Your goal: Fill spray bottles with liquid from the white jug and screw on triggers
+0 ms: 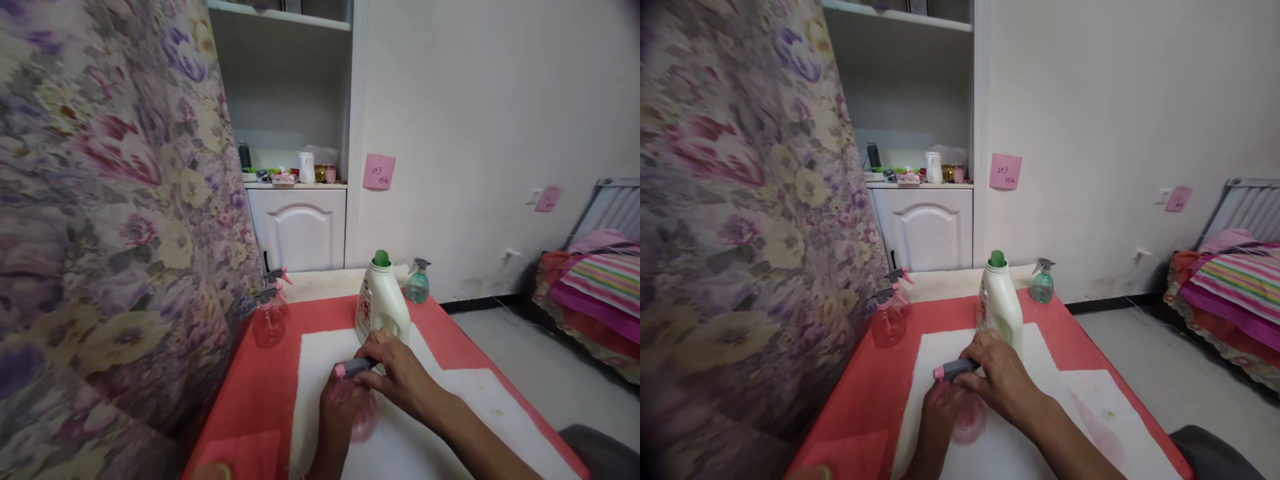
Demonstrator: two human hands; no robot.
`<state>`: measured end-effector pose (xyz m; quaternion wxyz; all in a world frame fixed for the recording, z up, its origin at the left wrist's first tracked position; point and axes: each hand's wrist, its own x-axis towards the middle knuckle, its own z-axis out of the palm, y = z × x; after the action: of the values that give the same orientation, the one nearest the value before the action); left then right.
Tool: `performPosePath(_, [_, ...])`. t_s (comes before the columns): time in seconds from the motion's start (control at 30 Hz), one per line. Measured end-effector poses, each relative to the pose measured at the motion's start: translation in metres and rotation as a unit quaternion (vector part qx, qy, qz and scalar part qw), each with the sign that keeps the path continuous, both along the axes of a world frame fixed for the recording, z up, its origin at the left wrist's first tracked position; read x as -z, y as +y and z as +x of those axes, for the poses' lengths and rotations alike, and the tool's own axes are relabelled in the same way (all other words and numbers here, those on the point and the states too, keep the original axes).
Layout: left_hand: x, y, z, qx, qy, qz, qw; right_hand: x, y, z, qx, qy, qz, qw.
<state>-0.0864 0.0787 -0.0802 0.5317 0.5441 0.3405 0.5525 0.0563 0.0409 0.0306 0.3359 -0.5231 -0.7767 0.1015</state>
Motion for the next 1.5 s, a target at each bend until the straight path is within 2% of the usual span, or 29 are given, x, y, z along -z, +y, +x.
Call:
performPosePath(0.1, [0.001, 0.0, -0.001, -0.007, 0.0, -0.011, 1.0, 0.01, -0.005, 0.004, 0.004, 0.108, -0.012, 0.994])
performPosePath(0.2, [-0.002, 0.001, -0.003, 0.027, -0.001, -0.008, 1.0, 0.024, -0.014, 0.006, 0.028, 0.215, -0.06, 0.974])
performPosePath(0.3, [-0.007, 0.003, -0.007, 0.059, 0.001, 0.0, 0.998, 0.04, -0.018, 0.001, 0.039, 0.277, -0.107, 0.954])
performPosePath(0.47, [-0.016, 0.004, -0.011, 0.093, 0.017, 0.011, 0.995, 0.056, -0.009, -0.008, -0.007, 0.324, -0.093, 0.941])
performPosePath(0.6, [-0.016, 0.007, -0.017, 0.158, 0.02, -0.01, 0.987, 0.054, -0.002, -0.008, -0.028, 0.32, -0.084, 0.943])
performPosePath(0.73, [-0.009, 0.02, -0.042, 0.209, 0.054, -0.029, 0.976, 0.048, 0.0, -0.009, -0.025, 0.296, -0.063, 0.953])
performPosePath(0.8, [-0.014, 0.026, -0.061, 0.218, 0.091, -0.034, 0.971, 0.047, 0.0, -0.01, -0.011, 0.282, -0.051, 0.958])
performPosePath(0.87, [-0.025, 0.029, -0.077, 0.177, 0.115, -0.037, 0.977, 0.048, -0.001, -0.012, 0.009, 0.266, -0.042, 0.963])
performPosePath(0.93, [-0.041, 0.027, -0.086, 0.103, 0.146, -0.016, 0.984, 0.05, -0.002, -0.016, 0.035, 0.255, -0.036, 0.966])
performPosePath(1.0, [-0.056, 0.021, -0.085, 0.006, 0.172, 0.044, 0.984, 0.054, -0.003, -0.02, 0.061, 0.251, -0.029, 0.966])
performPosePath(1.07, [-0.067, 0.013, -0.077, -0.047, 0.208, 0.118, 0.97, 0.057, -0.003, -0.026, 0.086, 0.254, -0.019, 0.963])
performPosePath(1.13, [-0.073, 0.006, -0.065, -0.056, 0.247, 0.172, 0.952, 0.061, -0.003, -0.03, 0.108, 0.26, -0.01, 0.96])
performPosePath(1.23, [-0.075, 0.0, -0.049, -0.057, 0.274, 0.203, 0.938, 0.062, -0.004, -0.031, 0.121, 0.271, -0.013, 0.955])
performPosePath(1.5, [-0.081, 0.008, -0.033, -0.03, 0.272, 0.214, 0.938, 0.043, -0.01, -0.017, 0.018, 0.276, -0.069, 0.958])
